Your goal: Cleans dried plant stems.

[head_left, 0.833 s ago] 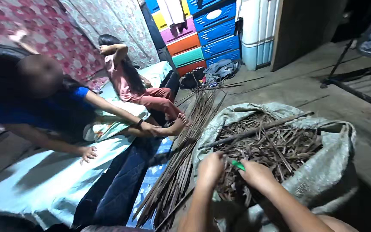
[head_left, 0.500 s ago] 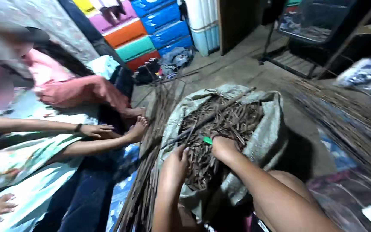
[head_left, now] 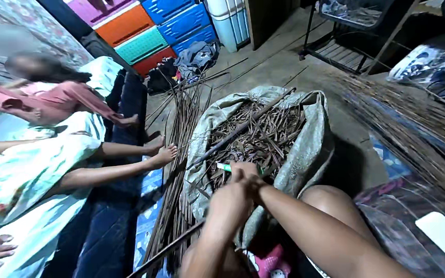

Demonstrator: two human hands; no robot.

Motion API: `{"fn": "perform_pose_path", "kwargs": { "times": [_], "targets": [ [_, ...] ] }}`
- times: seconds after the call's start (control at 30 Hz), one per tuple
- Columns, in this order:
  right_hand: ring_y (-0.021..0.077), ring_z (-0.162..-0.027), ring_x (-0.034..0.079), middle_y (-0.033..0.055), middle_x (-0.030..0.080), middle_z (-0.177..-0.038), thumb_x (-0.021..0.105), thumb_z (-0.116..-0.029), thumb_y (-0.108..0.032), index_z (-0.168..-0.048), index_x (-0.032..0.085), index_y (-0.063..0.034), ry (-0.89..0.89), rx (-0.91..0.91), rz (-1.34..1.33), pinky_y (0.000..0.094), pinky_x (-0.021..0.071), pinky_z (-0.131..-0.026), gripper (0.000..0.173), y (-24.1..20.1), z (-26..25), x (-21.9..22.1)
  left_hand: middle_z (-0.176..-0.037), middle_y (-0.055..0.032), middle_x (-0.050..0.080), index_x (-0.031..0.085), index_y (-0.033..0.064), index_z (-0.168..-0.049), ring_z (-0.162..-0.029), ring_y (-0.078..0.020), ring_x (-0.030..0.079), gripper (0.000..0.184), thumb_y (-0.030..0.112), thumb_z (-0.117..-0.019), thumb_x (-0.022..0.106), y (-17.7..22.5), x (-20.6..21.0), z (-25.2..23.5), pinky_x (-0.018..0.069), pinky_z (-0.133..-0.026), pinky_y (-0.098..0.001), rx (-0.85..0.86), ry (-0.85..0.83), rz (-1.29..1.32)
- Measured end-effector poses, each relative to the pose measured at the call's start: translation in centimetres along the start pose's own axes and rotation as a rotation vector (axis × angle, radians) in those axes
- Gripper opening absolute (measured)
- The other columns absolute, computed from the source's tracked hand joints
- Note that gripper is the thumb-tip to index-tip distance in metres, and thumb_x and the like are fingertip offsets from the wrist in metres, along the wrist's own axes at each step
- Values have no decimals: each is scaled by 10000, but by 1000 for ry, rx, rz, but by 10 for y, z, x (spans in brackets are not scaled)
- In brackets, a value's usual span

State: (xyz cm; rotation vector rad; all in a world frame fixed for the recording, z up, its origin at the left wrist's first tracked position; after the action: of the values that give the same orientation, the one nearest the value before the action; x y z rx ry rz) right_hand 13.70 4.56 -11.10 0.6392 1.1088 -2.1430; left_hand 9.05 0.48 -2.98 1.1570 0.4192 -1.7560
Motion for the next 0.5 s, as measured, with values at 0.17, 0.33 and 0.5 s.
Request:
{"fn": "perform_pose_path", "kwargs": {
  "times": [0.17,0.33,0.5],
  "targets": [
    [443,-1266,605,248,622,-1366,534,-1039,-133,-1436,549,-40,29,51,-7,645,489,-991,409,17,-5,-25,-1401,-160,611,497,239,-1538,-1060,-361,686,429,260,-1113,446,-84,-73,5,532,-899,-581,-265,315,132],
    [415,-1259,622,221,636,-1366,514,-1049,-193,-1558,439,-99,70,70,-35,627,490,-1003,523,24,-7,-44,-1131,-86,737,528,242,-1513,-810,-229,698,412,220,-1110,443,-115,-77,-1,556,-734,-451,-288,310,341],
    [387,-1221,645,205,660,-1311,469,-1090,-258,-1468,503,-101,167,64,-216,604,498,-991,411,24,2,-60,-1038,-72,744,648,81,-1348,-806,-170,710,320,180,-1100,472,-118,-64,-10,578,-774,-385,-254,335,458]
  ]
}}
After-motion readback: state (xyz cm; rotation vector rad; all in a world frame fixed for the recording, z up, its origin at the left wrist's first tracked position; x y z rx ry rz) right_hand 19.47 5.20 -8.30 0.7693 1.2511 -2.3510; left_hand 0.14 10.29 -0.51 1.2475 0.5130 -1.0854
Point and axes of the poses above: each hand's wrist, its own z-axis away from the middle knuckle, its own x-axis out of the palm, y = z × x, the point moved 9 cm from there along -z, towards the middle knuckle
